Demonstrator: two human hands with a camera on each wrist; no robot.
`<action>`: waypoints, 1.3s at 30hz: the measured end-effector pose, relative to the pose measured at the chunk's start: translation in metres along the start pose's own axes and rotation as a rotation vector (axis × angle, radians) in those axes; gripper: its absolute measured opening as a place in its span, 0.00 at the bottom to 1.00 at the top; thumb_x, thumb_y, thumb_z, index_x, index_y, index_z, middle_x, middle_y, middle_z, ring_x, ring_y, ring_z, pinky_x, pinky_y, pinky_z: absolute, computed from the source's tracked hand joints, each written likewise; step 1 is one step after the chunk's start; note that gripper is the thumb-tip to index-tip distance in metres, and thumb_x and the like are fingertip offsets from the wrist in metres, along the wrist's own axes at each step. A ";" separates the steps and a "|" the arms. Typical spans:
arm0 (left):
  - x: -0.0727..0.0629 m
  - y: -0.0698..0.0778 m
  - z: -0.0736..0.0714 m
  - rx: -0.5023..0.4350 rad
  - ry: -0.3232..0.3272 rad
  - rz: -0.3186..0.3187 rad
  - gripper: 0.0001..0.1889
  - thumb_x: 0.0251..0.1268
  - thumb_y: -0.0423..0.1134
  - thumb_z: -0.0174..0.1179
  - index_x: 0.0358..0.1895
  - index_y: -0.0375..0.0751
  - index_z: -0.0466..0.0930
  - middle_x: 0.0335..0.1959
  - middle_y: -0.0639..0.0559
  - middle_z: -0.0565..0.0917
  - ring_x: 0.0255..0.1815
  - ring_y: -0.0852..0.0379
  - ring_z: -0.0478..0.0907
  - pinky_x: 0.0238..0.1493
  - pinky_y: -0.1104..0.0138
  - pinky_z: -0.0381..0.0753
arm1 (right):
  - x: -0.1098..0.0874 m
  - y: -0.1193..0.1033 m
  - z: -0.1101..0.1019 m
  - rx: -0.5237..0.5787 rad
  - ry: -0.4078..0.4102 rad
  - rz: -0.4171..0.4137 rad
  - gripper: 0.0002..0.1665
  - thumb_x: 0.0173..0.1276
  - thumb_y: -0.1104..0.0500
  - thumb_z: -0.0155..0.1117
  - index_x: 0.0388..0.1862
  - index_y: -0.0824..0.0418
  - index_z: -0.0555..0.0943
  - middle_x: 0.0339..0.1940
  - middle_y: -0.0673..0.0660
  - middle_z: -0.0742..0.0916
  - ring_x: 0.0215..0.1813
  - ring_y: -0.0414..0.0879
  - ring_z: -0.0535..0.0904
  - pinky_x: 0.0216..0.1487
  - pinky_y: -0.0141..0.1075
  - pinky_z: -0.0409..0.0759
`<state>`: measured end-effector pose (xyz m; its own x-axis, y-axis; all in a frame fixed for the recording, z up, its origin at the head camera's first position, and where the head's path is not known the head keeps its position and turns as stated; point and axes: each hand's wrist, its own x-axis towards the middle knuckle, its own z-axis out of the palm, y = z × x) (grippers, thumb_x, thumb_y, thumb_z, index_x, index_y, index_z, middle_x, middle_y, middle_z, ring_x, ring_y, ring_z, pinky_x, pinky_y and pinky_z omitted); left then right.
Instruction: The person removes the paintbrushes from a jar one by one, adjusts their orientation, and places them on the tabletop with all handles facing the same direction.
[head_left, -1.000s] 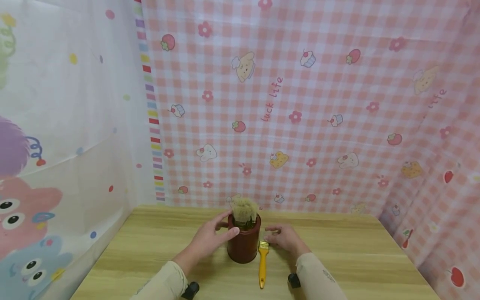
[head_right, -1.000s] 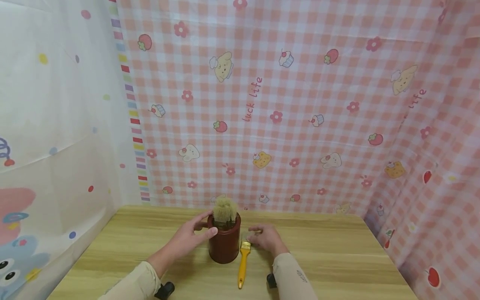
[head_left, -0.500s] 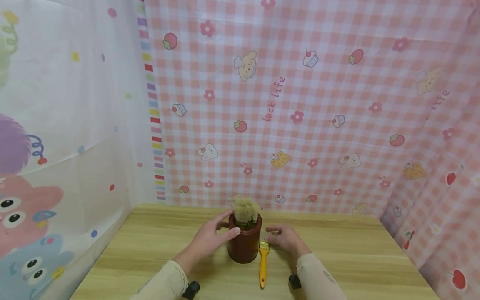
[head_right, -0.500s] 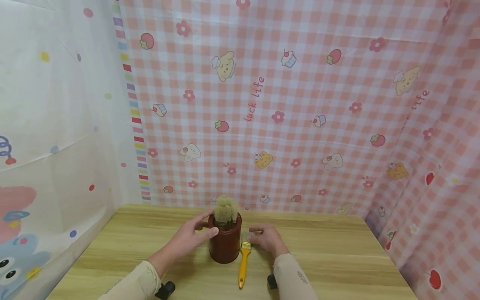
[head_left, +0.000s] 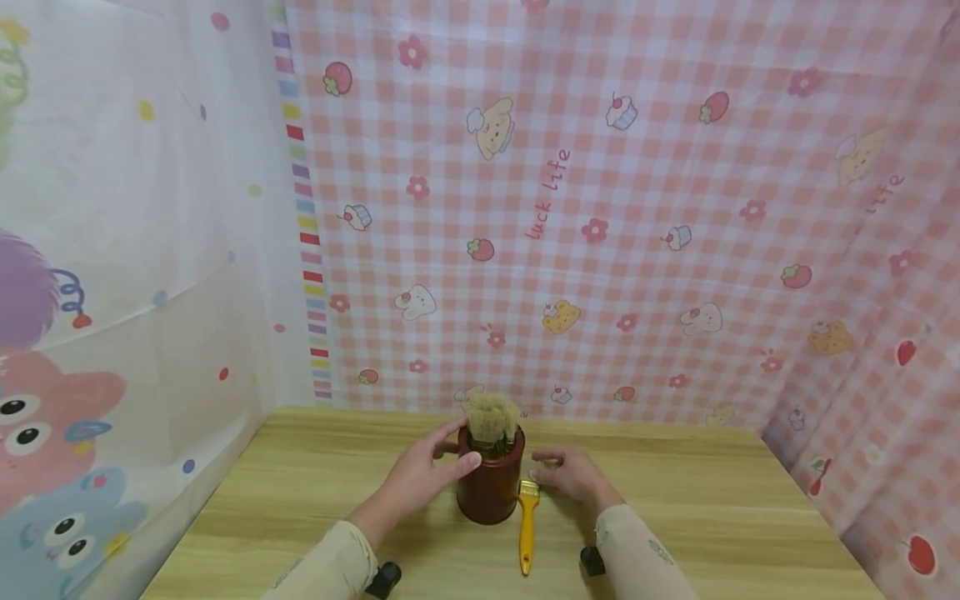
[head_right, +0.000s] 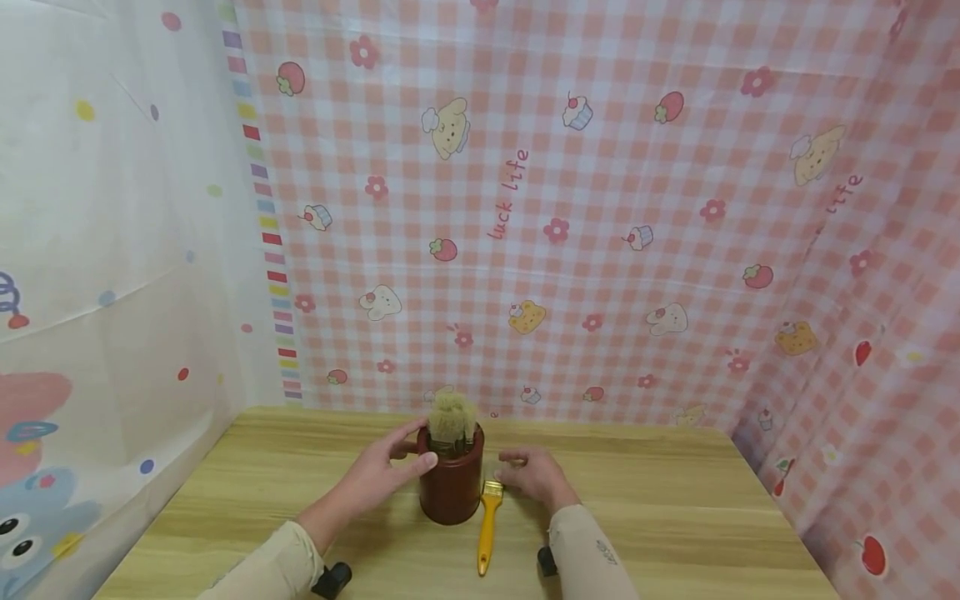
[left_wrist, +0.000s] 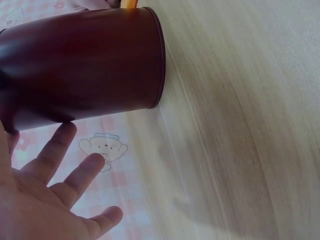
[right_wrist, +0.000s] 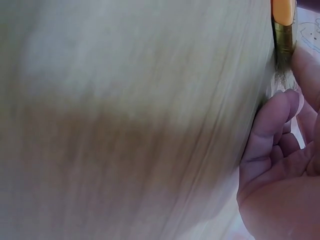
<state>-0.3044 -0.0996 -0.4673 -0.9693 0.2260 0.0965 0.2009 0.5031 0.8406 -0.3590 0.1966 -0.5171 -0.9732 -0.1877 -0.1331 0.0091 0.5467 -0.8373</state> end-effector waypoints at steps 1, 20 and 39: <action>0.000 0.001 0.000 0.000 -0.001 -0.003 0.37 0.71 0.69 0.64 0.81 0.75 0.64 0.68 0.49 0.85 0.74 0.34 0.77 0.70 0.33 0.76 | 0.000 0.000 0.000 0.003 0.002 0.000 0.26 0.76 0.54 0.73 0.69 0.60 0.85 0.65 0.69 0.87 0.62 0.57 0.86 0.56 0.48 0.88; 0.000 0.005 0.002 -0.011 0.014 0.008 0.42 0.71 0.68 0.65 0.84 0.65 0.63 0.79 0.45 0.76 0.78 0.33 0.72 0.72 0.32 0.73 | -0.003 -0.006 -0.003 0.038 0.019 -0.014 0.28 0.79 0.48 0.68 0.71 0.60 0.83 0.66 0.67 0.87 0.62 0.56 0.87 0.57 0.49 0.89; 0.002 -0.001 0.008 -0.096 -0.007 -0.010 0.42 0.71 0.66 0.66 0.85 0.64 0.63 0.77 0.42 0.77 0.76 0.30 0.73 0.73 0.33 0.72 | -0.027 -0.049 -0.037 0.140 0.000 -0.171 0.37 0.76 0.43 0.72 0.80 0.47 0.74 0.68 0.59 0.87 0.65 0.55 0.83 0.64 0.55 0.83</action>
<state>-0.3056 -0.0931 -0.4726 -0.9701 0.2275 0.0843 0.1765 0.4234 0.8886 -0.3413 0.2051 -0.4530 -0.9633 -0.2680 0.0172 -0.1244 0.3886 -0.9130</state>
